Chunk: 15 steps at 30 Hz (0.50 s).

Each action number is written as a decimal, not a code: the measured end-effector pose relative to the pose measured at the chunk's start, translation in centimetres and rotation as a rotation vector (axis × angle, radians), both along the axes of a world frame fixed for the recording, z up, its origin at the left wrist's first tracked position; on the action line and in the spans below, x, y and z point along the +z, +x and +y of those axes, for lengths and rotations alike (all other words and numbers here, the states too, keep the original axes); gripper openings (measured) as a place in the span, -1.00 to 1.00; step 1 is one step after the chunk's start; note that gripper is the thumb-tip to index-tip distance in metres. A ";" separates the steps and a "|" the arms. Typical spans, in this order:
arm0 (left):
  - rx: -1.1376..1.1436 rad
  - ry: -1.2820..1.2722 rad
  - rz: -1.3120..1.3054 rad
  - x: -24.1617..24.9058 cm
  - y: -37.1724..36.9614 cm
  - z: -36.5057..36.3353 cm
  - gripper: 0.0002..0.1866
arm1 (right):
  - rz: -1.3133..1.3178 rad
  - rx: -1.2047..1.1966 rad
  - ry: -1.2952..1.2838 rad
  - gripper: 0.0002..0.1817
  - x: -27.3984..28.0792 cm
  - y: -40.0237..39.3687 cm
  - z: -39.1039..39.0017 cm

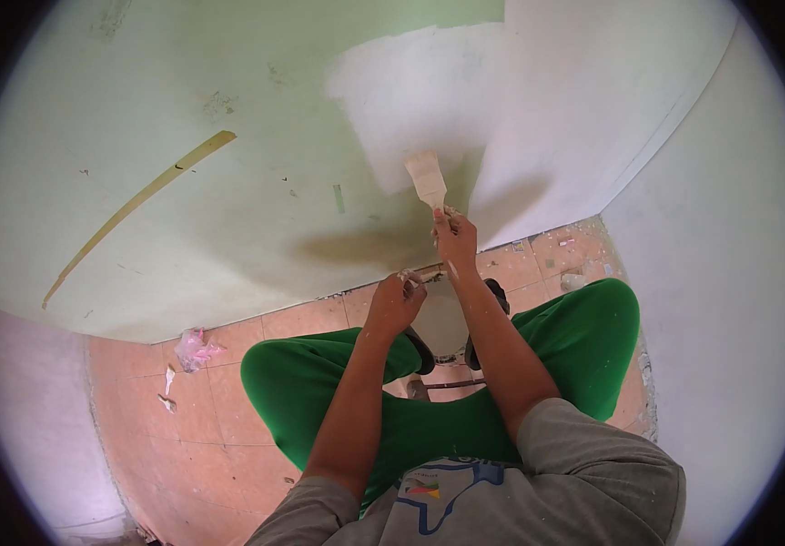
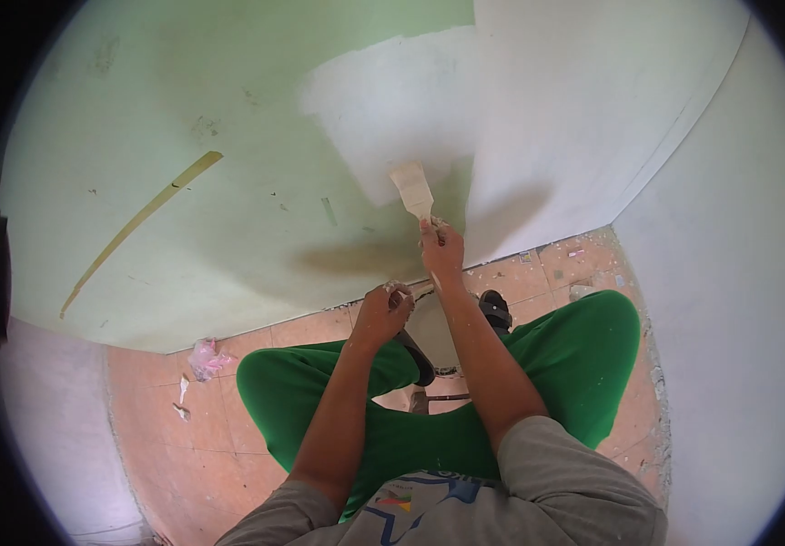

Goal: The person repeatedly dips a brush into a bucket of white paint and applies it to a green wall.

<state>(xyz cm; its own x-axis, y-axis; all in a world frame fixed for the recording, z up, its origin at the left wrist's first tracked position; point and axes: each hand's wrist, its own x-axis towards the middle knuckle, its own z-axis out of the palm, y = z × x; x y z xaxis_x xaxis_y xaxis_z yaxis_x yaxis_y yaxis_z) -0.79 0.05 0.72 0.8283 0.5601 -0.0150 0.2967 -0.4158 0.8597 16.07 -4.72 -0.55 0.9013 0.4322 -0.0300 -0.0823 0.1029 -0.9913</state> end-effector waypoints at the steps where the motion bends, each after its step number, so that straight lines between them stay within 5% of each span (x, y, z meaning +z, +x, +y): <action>1: 0.001 0.022 0.008 -0.1 -0.1 0.0 -0.74 | 0.036 -0.009 -0.013 -0.63 0.1 -0.1 0.1; 15: -0.010 0.052 0.015 1.0 -0.3 -0.5 -0.76 | 0.044 -0.112 -0.188 -0.64 -3.2 0.3 -0.4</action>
<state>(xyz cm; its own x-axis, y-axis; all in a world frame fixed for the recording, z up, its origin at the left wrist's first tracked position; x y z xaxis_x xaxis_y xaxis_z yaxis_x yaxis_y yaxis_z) -1.12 -0.46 1.72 0.8335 0.5525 0.0009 0.3056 -0.4624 0.8324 16.39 -5.17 -3.75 0.9394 0.3128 -0.1403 -0.1239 -0.0720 -0.9897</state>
